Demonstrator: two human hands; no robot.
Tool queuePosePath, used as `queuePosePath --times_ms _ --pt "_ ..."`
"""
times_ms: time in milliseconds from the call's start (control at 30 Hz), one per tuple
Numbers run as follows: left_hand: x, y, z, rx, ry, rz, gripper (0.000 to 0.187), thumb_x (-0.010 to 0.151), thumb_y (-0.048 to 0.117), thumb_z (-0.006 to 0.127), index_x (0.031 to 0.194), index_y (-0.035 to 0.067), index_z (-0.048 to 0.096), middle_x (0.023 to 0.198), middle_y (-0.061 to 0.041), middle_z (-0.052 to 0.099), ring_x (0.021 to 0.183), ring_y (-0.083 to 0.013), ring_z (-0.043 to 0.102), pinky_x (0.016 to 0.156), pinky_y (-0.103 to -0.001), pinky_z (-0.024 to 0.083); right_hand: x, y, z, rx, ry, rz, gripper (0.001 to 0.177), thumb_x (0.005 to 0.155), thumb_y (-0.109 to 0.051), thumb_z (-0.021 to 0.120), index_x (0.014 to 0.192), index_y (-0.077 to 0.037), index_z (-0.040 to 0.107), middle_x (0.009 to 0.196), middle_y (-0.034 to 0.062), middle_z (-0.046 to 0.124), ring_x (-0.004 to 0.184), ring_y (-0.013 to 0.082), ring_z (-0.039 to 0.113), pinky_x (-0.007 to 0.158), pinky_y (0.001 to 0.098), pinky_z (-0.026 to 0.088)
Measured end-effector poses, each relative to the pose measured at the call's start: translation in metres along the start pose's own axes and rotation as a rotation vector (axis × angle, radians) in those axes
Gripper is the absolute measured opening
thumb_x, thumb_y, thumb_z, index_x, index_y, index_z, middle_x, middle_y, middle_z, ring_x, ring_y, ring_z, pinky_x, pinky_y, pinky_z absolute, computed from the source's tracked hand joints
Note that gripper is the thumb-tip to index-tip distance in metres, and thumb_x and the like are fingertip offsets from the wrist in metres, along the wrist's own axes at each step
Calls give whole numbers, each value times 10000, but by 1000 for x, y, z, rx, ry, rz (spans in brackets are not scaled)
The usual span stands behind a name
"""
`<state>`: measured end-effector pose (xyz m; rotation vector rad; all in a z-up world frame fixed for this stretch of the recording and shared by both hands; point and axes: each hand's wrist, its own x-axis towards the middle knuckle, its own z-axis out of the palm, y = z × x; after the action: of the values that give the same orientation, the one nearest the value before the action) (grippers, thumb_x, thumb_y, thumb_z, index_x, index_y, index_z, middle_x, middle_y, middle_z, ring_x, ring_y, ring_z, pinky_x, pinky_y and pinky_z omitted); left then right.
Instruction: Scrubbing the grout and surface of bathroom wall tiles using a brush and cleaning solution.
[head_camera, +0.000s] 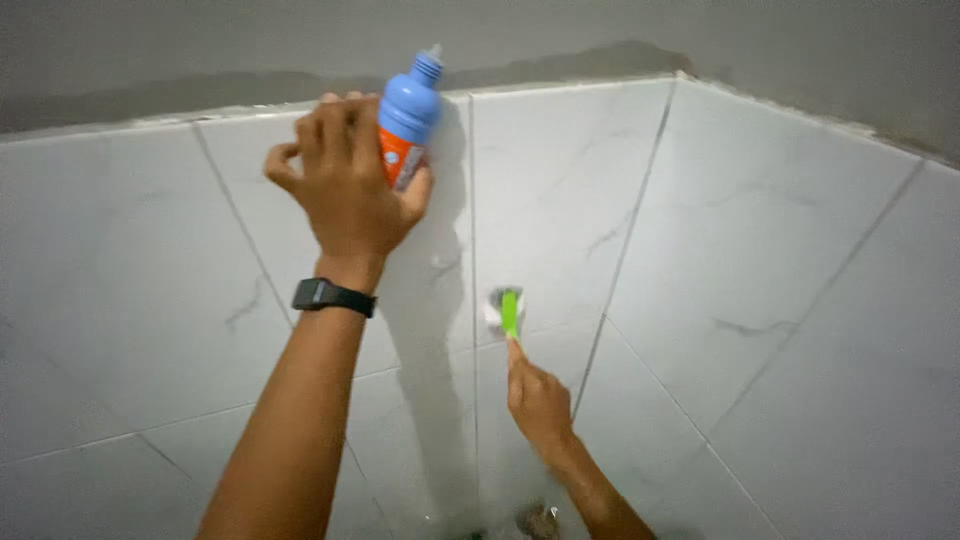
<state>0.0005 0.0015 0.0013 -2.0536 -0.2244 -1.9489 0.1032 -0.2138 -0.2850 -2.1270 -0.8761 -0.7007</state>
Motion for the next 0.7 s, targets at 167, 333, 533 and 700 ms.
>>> queuePosePath --times_ms 167,333,533,700 --pt "2 5 -7 -20 -7 -13 711 776 492 828 1327 104 601 1319 -55 542 1278 -228 462 998 -489 261 126 -89 -96 -97 -50 -44 492 1037 -171 453 1516 -63 419 539 7 553 363 136 487 297 313 454" --pt "7 6 -7 -14 -9 -15 682 768 485 815 1315 134 608 1297 -45 553 1263 -226 471 996 -494 259 170 -134 -131 -52 209 -163 471 1051 -178 497 1513 -95 468 575 32 574 405 134 524 360 318 454" --pt "4 8 -6 -30 -20 -52 659 736 477 799 1278 152 611 1287 -30 569 1267 -220 485 991 -494 261 21 -42 -13 -194 80 -38 453 1028 -222 503 1461 -92 513 528 7 544 386 134 473 321 311 390" --pt "3 3 -3 -36 -51 -47 709 714 501 788 1291 123 625 1251 -85 564 1217 -250 478 965 -511 259 -17 -19 15 -198 -148 44 449 1027 -251 470 1442 -83 502 544 -47 547 373 94 465 292 273 392"
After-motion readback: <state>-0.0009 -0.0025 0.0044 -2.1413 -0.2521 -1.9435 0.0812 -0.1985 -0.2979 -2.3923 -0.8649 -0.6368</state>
